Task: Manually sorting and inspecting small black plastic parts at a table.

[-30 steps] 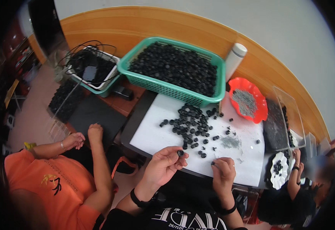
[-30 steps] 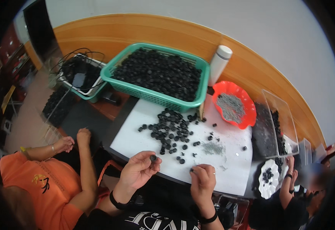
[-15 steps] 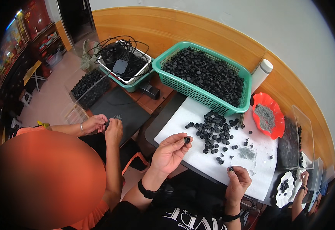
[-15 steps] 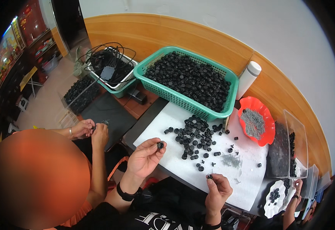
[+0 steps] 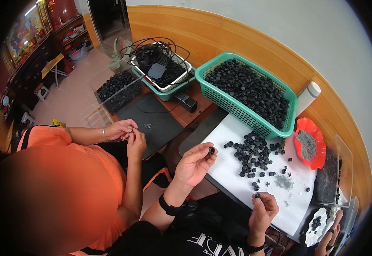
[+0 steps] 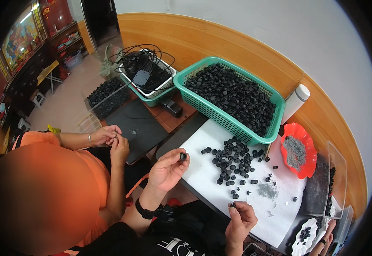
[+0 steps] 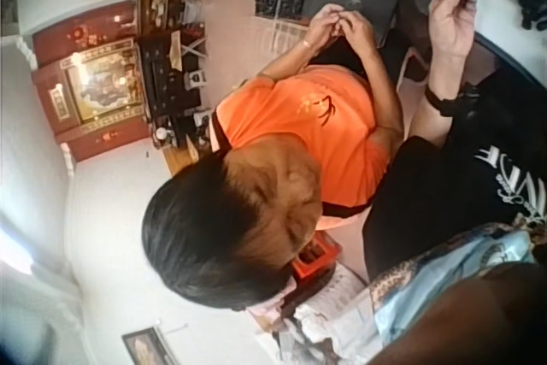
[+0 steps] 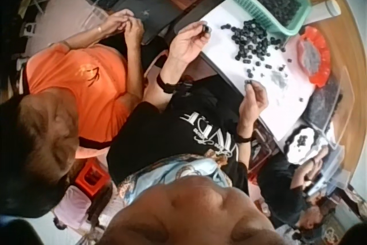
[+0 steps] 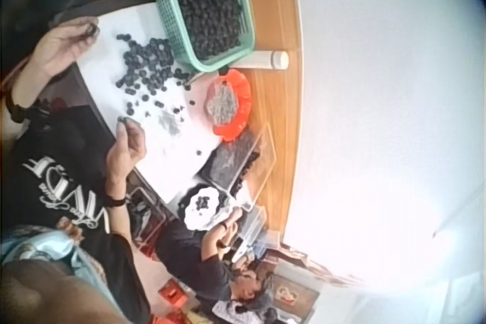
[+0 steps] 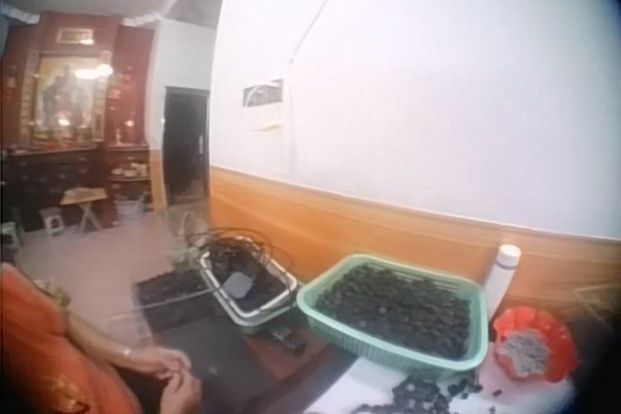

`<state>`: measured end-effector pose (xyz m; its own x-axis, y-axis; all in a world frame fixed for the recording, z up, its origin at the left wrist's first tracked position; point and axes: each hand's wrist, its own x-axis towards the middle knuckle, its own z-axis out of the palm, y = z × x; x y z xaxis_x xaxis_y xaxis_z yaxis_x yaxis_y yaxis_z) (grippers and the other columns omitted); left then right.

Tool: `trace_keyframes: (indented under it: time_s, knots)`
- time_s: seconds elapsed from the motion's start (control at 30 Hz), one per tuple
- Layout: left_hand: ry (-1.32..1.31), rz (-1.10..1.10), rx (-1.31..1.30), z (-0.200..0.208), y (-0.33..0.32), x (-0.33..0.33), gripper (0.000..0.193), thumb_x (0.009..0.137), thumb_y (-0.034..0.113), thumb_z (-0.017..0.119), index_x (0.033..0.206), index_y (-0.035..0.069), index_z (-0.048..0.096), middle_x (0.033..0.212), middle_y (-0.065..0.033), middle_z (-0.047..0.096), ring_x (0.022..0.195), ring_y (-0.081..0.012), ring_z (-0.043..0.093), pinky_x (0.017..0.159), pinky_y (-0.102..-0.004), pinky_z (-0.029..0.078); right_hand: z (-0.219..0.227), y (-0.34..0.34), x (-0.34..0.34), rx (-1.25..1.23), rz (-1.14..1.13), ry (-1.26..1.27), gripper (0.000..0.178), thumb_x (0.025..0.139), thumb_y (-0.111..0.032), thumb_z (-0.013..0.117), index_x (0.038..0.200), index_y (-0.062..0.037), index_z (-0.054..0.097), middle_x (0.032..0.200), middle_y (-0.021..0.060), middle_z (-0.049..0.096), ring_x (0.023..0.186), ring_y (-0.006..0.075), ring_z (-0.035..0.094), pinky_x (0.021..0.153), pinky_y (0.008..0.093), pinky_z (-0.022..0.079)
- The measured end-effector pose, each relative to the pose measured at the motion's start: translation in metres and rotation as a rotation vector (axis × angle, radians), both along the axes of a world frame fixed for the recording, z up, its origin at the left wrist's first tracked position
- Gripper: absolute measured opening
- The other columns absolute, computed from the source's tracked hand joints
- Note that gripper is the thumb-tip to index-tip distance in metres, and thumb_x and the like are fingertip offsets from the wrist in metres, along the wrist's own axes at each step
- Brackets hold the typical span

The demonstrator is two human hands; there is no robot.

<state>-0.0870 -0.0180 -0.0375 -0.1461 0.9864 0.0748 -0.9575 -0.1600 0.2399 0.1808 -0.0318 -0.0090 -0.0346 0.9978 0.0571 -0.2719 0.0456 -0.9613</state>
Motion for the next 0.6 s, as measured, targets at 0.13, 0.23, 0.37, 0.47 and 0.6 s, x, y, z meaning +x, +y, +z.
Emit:
trace_keyframes:
  time_s: [0.13, 0.23, 0.37, 0.47, 0.6]
  knots:
    - [-0.015, 0.056, -0.01, 0.001, -0.002, 0.0, 0.022, 0.095, 0.002, 0.058, 0.115, -0.006, 0.064, 0.104, -0.0173, 0.066, 0.096, -0.0242, 0.062, 0.088, -0.0314, 0.052, 0.0, 0.0, -0.001, 0.005, 0.001, 0.005, 0.015, 0.081, 0.009, 0.068, 0.095, 0.0052, 0.065, 0.088, 0.0101, 0.068, 0.082, 0.0151, 0.064, 0.079, 0.0257, 0.049]
    - [0.002, 0.06, 0.042, -0.001, -0.002, -0.001, 0.021, 0.096, 0.004, 0.058, 0.114, -0.005, 0.064, 0.103, -0.0161, 0.065, 0.097, -0.0238, 0.061, 0.089, -0.0314, 0.052, 0.001, -0.001, 0.0, 0.0, -0.007, 0.004, 0.015, 0.081, 0.009, 0.068, 0.095, 0.0052, 0.065, 0.088, 0.01, 0.068, 0.081, 0.015, 0.064, 0.079, 0.0254, 0.048]
    - [0.007, 0.084, 0.061, 0.0, -0.004, -0.001, 0.019, 0.096, 0.003, 0.058, 0.112, -0.006, 0.064, 0.104, -0.0169, 0.064, 0.097, -0.0234, 0.06, 0.089, -0.0316, 0.051, 0.001, -0.002, 0.002, -0.01, -0.009, 0.011, 0.015, 0.08, 0.009, 0.068, 0.095, 0.005, 0.065, 0.087, 0.0095, 0.068, 0.081, 0.0152, 0.064, 0.079, 0.0251, 0.048]
    - [0.027, 0.089, 0.052, 0.0, -0.001, 0.002, 0.02, 0.095, 0.003, 0.059, 0.113, -0.005, 0.063, 0.106, -0.0176, 0.063, 0.097, -0.0228, 0.059, 0.088, -0.0309, 0.05, 0.002, -0.003, 0.004, -0.011, -0.018, 0.01, 0.016, 0.079, 0.01, 0.068, 0.094, 0.0051, 0.065, 0.088, 0.0101, 0.068, 0.082, 0.0159, 0.064, 0.079, 0.0249, 0.048]
    - [0.026, 0.016, 0.055, 0.004, -0.002, 0.015, 0.022, 0.096, 0.003, 0.059, 0.116, -0.006, 0.062, 0.106, -0.0151, 0.065, 0.099, -0.0212, 0.061, 0.093, -0.031, 0.049, 0.005, -0.002, -0.002, 0.004, -0.003, 0.067, 0.017, 0.078, 0.012, 0.066, 0.095, 0.0054, 0.064, 0.091, 0.0112, 0.067, 0.084, 0.0174, 0.065, 0.079, 0.0258, 0.049]
